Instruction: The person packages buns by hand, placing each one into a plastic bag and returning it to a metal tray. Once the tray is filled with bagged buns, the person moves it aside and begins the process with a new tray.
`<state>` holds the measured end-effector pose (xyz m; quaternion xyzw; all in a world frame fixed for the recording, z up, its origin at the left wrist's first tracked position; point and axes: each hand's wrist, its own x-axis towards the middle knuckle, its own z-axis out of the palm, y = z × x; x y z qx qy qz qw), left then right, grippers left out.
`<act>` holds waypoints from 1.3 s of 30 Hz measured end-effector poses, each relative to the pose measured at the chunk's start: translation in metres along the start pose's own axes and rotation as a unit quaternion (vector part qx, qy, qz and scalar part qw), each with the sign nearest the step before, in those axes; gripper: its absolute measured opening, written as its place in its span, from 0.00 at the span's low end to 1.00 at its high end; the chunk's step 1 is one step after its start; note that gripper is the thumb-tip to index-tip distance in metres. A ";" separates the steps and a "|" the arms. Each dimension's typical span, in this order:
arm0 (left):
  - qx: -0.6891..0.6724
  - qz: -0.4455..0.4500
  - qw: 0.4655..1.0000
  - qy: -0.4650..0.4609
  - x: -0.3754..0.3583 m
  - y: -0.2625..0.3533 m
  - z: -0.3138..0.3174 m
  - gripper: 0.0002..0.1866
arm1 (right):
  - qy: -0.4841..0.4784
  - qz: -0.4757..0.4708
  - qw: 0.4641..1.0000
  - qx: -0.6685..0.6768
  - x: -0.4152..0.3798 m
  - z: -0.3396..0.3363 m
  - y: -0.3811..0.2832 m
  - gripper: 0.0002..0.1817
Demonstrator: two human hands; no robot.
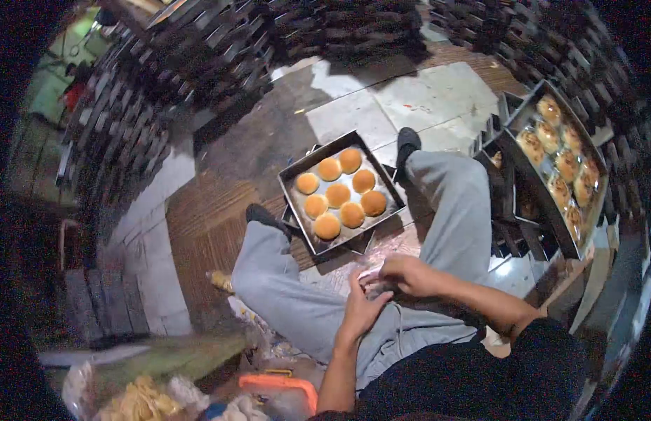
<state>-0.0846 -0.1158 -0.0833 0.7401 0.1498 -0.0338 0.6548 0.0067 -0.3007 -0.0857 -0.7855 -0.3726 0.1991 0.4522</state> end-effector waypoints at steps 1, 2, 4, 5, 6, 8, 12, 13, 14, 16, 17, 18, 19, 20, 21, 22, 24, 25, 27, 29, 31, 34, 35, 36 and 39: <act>0.097 0.030 0.992 -0.072 0.010 0.002 -0.008 0.17 | 0.082 -0.045 0.995 0.016 0.009 -0.015 -0.020 0.11; 0.191 0.057 0.969 -0.146 0.019 0.001 -0.014 0.13 | 0.071 -0.049 0.996 0.022 0.015 -0.027 -0.028 0.11; 0.345 0.134 0.926 -0.073 0.046 0.010 -0.024 0.11 | 0.104 -0.035 0.994 0.009 0.026 -0.050 -0.042 0.10; 0.430 0.181 0.882 -0.063 0.062 0.037 -0.034 0.11 | 0.064 0.049 0.996 -0.045 0.030 -0.063 -0.059 0.12; 0.452 0.261 0.852 -0.047 0.074 0.063 -0.036 0.10 | 0.061 0.047 0.996 -0.041 0.035 -0.061 -0.062 0.12; 0.440 0.330 0.833 -0.061 0.085 0.085 -0.042 0.15 | 0.120 -0.064 0.991 -0.009 0.041 -0.059 -0.064 0.18; 0.413 0.397 0.814 -0.092 0.090 0.118 -0.046 0.23 | 0.074 -0.041 0.995 -0.058 0.051 -0.042 -0.066 0.32; 0.438 0.384 0.808 -0.090 0.083 0.126 -0.045 0.28 | 0.045 -0.047 0.988 -0.140 0.059 -0.048 -0.071 0.39; 0.462 0.371 0.801 -0.087 0.079 0.128 -0.044 0.33 | 0.045 -0.047 0.988 -0.140 0.066 -0.046 -0.066 0.39; 0.455 0.359 0.805 -0.130 0.079 0.120 -0.048 0.39 | 0.041 -0.083 0.991 -0.093 0.085 -0.035 -0.048 0.47; 0.396 0.338 0.853 -0.035 0.079 0.122 -0.051 0.38 | 0.061 -0.080 0.991 -0.090 0.095 -0.029 -0.043 0.53; 0.330 0.314 0.888 0.062 0.084 0.122 -0.053 0.37 | 0.057 -0.079 0.991 -0.091 0.107 -0.024 -0.053 0.53; 0.146 0.211 0.953 0.159 0.094 0.116 -0.049 0.32 | 0.085 -0.095 0.992 0.017 0.120 -0.013 -0.069 0.54; 0.142 0.205 0.955 0.160 0.104 0.102 -0.059 0.32 | 0.112 -0.107 0.980 0.126 0.131 0.004 -0.083 0.55; -0.071 0.086 0.988 0.108 0.115 0.080 -0.074 0.31 | 0.161 -0.079 0.974 0.138 0.142 0.038 -0.083 0.48; -0.284 -0.033 0.957 0.054 0.127 0.065 -0.089 0.29 | 0.149 -0.074 0.976 0.137 0.149 0.046 -0.087 0.48; -0.350 0.024 0.912 0.214 0.142 0.081 -0.124 0.27 | 0.042 -0.074 0.985 0.152 0.172 0.049 -0.095 0.40; -0.352 0.034 0.887 0.297 0.148 0.087 -0.142 0.28 | 0.068 -0.136 0.976 0.153 0.191 0.045 -0.094 0.35; -0.349 0.039 0.853 0.386 0.162 0.079 -0.177 0.28 | 0.014 -0.092 0.991 0.091 0.229 0.072 -0.012 0.32; -0.390 0.030 0.837 0.383 0.162 0.053 -0.202 0.30 | -0.031 0.021 0.999 -0.001 0.275 0.090 0.078 0.29; -0.452 0.034 0.825 0.336 0.157 0.029 -0.210 0.30 | -0.012 0.086 0.983 -0.161 0.323 0.108 0.163 0.28; -0.520 0.020 0.811 0.267 0.173 0.018 -0.220 0.30 | 0.016 0.043 0.929 -0.366 0.390 0.132 0.263 0.30; -0.531 0.000 0.812 0.243 0.178 0.020 -0.223 0.30 | 0.014 0.039 0.914 -0.403 0.412 0.135 0.285 0.30; -0.541 -0.018 0.812 0.217 0.182 0.020 -0.227 0.30 | 0.014 0.034 0.898 -0.439 0.432 0.137 0.301 0.29; -0.500 -0.044 0.841 0.200 0.195 0.011 -0.241 0.30 | -0.052 0.116 0.918 -0.377 0.485 0.121 0.319 0.22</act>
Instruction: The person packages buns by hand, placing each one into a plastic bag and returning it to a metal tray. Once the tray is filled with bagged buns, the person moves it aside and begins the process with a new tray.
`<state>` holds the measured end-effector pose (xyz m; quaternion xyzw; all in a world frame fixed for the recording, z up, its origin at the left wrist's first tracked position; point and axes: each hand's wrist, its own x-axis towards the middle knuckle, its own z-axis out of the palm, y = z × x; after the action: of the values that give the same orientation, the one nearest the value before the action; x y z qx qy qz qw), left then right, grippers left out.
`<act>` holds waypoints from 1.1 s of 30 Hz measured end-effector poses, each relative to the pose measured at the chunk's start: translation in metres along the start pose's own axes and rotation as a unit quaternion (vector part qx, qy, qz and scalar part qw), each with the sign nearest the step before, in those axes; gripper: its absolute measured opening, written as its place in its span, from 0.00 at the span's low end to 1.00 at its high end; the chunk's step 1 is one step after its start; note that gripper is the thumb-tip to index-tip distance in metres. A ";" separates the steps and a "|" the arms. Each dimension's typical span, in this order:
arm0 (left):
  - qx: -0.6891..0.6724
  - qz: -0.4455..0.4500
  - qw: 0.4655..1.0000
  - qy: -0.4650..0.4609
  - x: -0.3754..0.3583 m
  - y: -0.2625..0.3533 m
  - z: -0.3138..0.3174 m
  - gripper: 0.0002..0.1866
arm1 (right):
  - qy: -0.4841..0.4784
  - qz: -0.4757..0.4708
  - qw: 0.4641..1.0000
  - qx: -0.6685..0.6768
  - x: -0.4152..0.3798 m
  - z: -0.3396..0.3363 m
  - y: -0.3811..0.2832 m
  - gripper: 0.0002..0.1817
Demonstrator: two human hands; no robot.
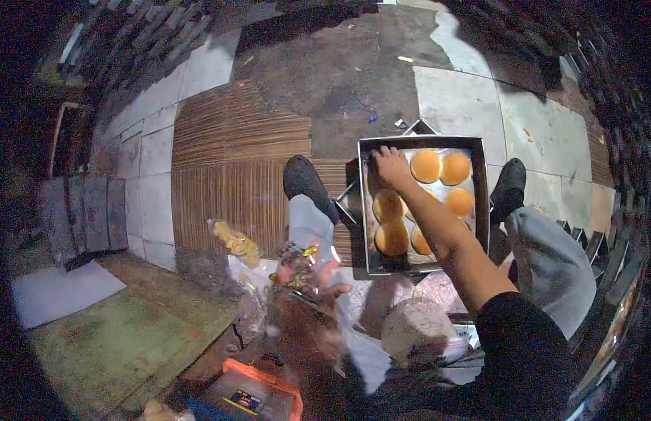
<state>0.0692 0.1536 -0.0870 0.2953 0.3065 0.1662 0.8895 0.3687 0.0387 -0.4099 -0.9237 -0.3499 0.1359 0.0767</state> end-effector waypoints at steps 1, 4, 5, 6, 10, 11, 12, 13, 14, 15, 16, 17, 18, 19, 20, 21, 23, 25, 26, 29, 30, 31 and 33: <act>0.022 -0.012 1.000 -0.010 0.005 -0.001 -0.002 0.30 | 0.003 -0.003 1.000 -0.001 0.000 0.001 0.004 0.22; 0.084 -0.053 0.994 -0.049 0.008 0.000 0.006 0.31 | 0.120 -0.014 0.992 -0.035 -0.041 0.002 0.021 0.18; 0.081 -0.048 0.994 -0.057 -0.001 -0.002 0.026 0.31 | 0.076 0.004 0.996 0.045 -0.065 -0.011 0.030 0.19; 0.079 0.027 0.996 -0.013 -0.017 -0.009 0.052 0.29 | 0.033 0.020 0.991 0.125 -0.089 -0.023 0.036 0.21; 0.036 0.106 0.994 0.015 -0.019 -0.014 0.072 0.30 | 0.035 0.329 0.663 0.672 -0.195 -0.047 0.040 0.29; 0.039 0.115 0.993 0.015 -0.035 -0.016 0.070 0.29 | -0.037 0.260 0.451 0.853 -0.264 -0.161 -0.011 0.31; 0.040 0.123 0.991 0.017 -0.035 -0.017 0.065 0.29 | -0.023 0.188 0.431 0.882 -0.293 -0.200 -0.039 0.32; 0.035 0.128 0.991 0.003 -0.037 -0.018 0.060 0.28 | -0.026 0.132 0.454 0.881 -0.313 -0.183 -0.038 0.31; 0.030 0.134 0.990 -0.015 -0.039 -0.020 0.057 0.28 | -0.086 0.097 0.471 0.873 -0.335 -0.206 -0.049 0.31; 0.031 0.142 0.989 -0.018 -0.042 -0.023 0.056 0.28 | -0.144 0.059 0.487 0.859 -0.357 -0.238 -0.060 0.31; 0.030 0.128 0.991 -0.007 -0.046 -0.027 0.054 0.27 | -0.145 0.052 0.488 0.859 -0.370 -0.259 -0.071 0.31; 0.029 0.114 0.993 0.005 -0.055 -0.029 0.056 0.27 | -0.103 -0.017 0.529 0.842 -0.380 -0.277 -0.083 0.33; 0.033 0.107 0.994 -0.003 -0.069 -0.031 0.063 0.26 | -0.059 -0.084 0.566 0.818 -0.388 -0.290 -0.095 0.35; 0.031 0.113 0.993 -0.005 -0.079 -0.035 0.065 0.26 | -0.060 -0.091 0.567 0.816 -0.396 -0.301 -0.108 0.35; 0.003 0.068 0.996 -0.055 -0.085 -0.040 0.065 0.26 | 0.002 -0.142 0.719 0.681 -0.402 -0.309 -0.120 0.35; -0.022 0.022 0.994 -0.104 -0.092 -0.044 0.065 0.26 | 0.067 -0.185 0.834 0.515 -0.408 -0.314 -0.130 0.36; -0.020 0.091 0.988 -0.123 -0.112 -0.049 0.079 0.29 | 0.190 -0.325 0.858 0.349 -0.426 -0.305 -0.146 0.37; -0.077 -0.005 0.968 -0.237 -0.118 -0.064 0.058 0.28 | 0.177 -0.341 0.858 0.341 -0.436 -0.305 -0.146 0.36; -0.029 0.048 0.984 -0.170 -0.130 -0.086 0.065 0.29 | 0.186 -0.289 0.861 0.374 -0.435 -0.305 -0.144 0.34; 0.132 0.162 0.975 -0.070 -0.161 -0.123 0.113 0.31 | 0.230 -0.201 0.870 0.387 -0.431 -0.302 -0.134 0.28; 0.041 0.100 0.989 -0.103 -0.140 -0.132 0.091 0.32 | 0.200 -0.211 0.876 0.386 -0.437 -0.300 -0.132 0.27; -0.049 0.035 0.989 -0.134 -0.118 -0.136 0.067 0.33 | 0.170 -0.221 0.880 0.385 -0.441 -0.299 -0.131 0.25; -0.033 0.029 0.988 -0.147 -0.134 -0.121 0.087 0.35 | 0.220 -0.217 0.864 0.398 -0.456 -0.313 -0.135 0.16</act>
<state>0.0375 -0.0406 -0.0474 0.2961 0.1579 0.1563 0.9289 0.0520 -0.1794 0.0096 -0.7214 -0.4321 0.0368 0.5400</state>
